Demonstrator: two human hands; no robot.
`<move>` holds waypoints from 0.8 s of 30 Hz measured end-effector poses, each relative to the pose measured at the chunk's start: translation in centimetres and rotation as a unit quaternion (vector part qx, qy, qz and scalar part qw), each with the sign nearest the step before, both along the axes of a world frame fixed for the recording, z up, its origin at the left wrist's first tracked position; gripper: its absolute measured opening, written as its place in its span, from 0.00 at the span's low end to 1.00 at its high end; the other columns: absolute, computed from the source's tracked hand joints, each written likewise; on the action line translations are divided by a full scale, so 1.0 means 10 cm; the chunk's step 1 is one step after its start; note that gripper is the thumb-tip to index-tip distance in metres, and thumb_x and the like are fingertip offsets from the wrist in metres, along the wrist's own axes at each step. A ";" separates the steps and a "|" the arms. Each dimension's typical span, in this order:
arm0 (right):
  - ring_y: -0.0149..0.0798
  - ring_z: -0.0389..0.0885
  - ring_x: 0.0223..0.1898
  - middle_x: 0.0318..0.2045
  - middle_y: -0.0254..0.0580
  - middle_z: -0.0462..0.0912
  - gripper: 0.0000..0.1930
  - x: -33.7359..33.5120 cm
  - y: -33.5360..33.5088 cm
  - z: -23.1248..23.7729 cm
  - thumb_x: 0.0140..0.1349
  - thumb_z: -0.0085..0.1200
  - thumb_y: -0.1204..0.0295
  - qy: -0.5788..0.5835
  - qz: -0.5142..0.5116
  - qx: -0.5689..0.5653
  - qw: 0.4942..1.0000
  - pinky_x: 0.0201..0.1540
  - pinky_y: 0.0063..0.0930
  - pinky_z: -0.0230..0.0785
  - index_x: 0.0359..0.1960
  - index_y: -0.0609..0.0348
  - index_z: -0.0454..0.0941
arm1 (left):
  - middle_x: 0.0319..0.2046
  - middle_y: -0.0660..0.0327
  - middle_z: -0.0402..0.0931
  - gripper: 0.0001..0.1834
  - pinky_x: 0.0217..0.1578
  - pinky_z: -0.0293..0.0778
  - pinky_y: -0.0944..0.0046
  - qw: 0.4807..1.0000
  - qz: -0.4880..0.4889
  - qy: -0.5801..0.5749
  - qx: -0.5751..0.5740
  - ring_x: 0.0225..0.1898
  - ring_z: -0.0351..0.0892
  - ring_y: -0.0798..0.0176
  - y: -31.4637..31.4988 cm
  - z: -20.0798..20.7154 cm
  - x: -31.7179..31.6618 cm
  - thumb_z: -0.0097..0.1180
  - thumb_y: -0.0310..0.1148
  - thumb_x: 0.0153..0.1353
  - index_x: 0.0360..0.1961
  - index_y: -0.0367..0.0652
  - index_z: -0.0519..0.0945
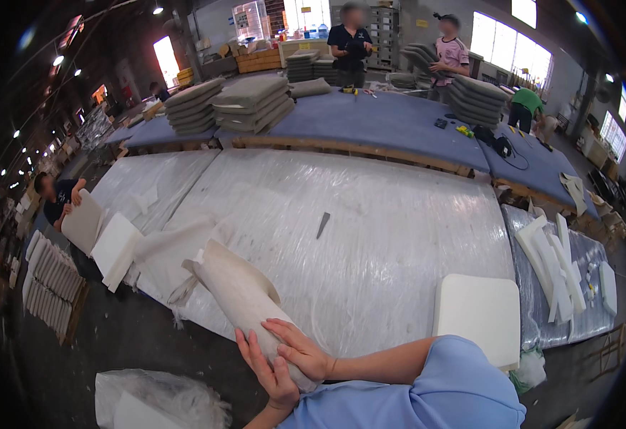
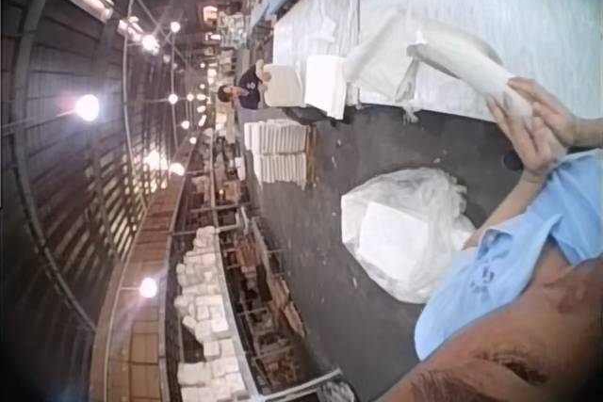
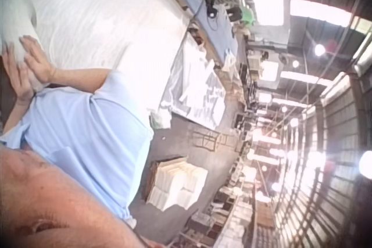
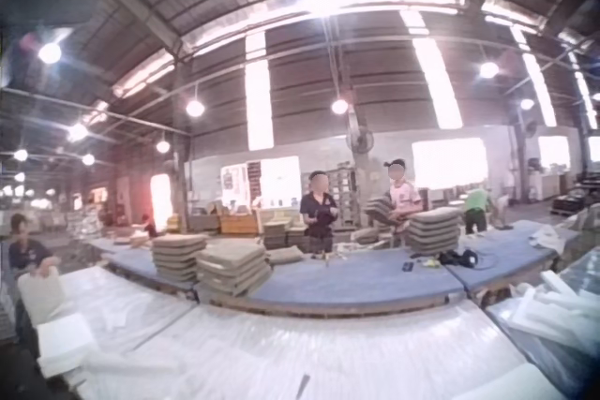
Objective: The person repeatedly inserts rectangular foam pieces into fabric covers, aligns edges, and smooths the covers by hand. The person handles multiple foam pieces and covers one at a time on a large work table.
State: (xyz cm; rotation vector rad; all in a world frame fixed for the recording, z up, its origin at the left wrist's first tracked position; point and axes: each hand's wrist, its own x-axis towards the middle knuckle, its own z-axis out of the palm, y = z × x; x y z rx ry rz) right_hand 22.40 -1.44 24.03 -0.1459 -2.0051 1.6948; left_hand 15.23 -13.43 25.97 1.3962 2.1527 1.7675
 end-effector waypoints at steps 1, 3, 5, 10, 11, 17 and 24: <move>0.53 0.53 0.80 0.78 0.55 0.58 0.33 -0.01 0.05 -0.01 0.76 0.41 0.62 -0.005 0.004 0.011 1.000 0.82 0.44 0.41 0.80 0.60 0.57 | 0.83 0.41 0.36 0.40 0.79 0.45 0.42 0.999 -0.010 -0.023 0.024 0.82 0.42 0.40 0.00 -0.01 -0.03 0.35 0.42 0.76 0.81 0.31 0.46; 0.54 0.53 0.80 0.78 0.55 0.59 0.32 -0.07 0.14 0.07 0.79 0.39 0.59 -0.036 0.020 -0.012 0.999 0.81 0.44 0.42 0.80 0.59 0.57 | 0.82 0.42 0.38 0.39 0.79 0.46 0.42 0.995 -0.029 -0.068 0.072 0.82 0.43 0.41 0.00 -0.03 -0.13 0.34 0.44 0.78 0.82 0.33 0.45; 0.54 0.54 0.79 0.77 0.56 0.59 0.32 -0.28 0.23 0.14 0.82 0.37 0.55 -0.092 0.042 -0.083 0.991 0.81 0.44 0.43 0.81 0.59 0.56 | 0.82 0.40 0.39 0.41 0.78 0.49 0.42 0.948 -0.065 -0.267 0.160 0.81 0.47 0.39 0.11 -0.04 -0.25 0.35 0.48 0.78 0.82 0.33 0.43; 0.53 0.54 0.79 0.77 0.57 0.59 0.32 -0.46 0.26 0.21 0.83 0.34 0.52 -0.081 -0.006 -0.052 0.995 0.81 0.44 0.43 0.81 0.58 0.56 | 0.82 0.43 0.42 0.38 0.78 0.50 0.46 0.917 -0.108 -0.345 0.168 0.80 0.51 0.42 0.32 -0.09 -0.35 0.32 0.48 0.83 0.84 0.42 0.38; 0.52 0.54 0.79 0.77 0.57 0.59 0.32 -0.47 0.21 0.18 0.83 0.35 0.53 -0.072 -0.022 -0.028 0.997 0.81 0.43 0.42 0.81 0.58 0.56 | 0.82 0.43 0.42 0.38 0.78 0.50 0.47 0.930 -0.084 -0.328 0.141 0.80 0.51 0.42 0.35 -0.05 -0.33 0.33 0.47 0.83 0.84 0.42 0.38; 0.50 0.56 0.79 0.77 0.52 0.60 0.34 -0.45 0.36 0.06 0.82 0.39 0.52 0.012 -0.017 -0.057 0.998 0.81 0.41 0.42 0.80 0.59 0.56 | 0.82 0.43 0.42 0.40 0.78 0.49 0.48 0.956 -0.047 -0.273 0.093 0.80 0.49 0.43 0.46 0.00 -0.28 0.39 0.42 0.81 0.83 0.37 0.38; 0.50 0.55 0.79 0.77 0.58 0.59 0.39 -0.54 0.61 0.08 0.82 0.34 0.44 -0.084 0.019 -0.249 0.965 0.80 0.40 0.45 0.80 0.63 0.55 | 0.83 0.50 0.40 0.45 0.79 0.46 0.52 0.920 -0.049 -0.368 0.122 0.82 0.46 0.51 0.65 -0.17 -0.57 0.33 0.61 0.81 0.84 0.43 0.38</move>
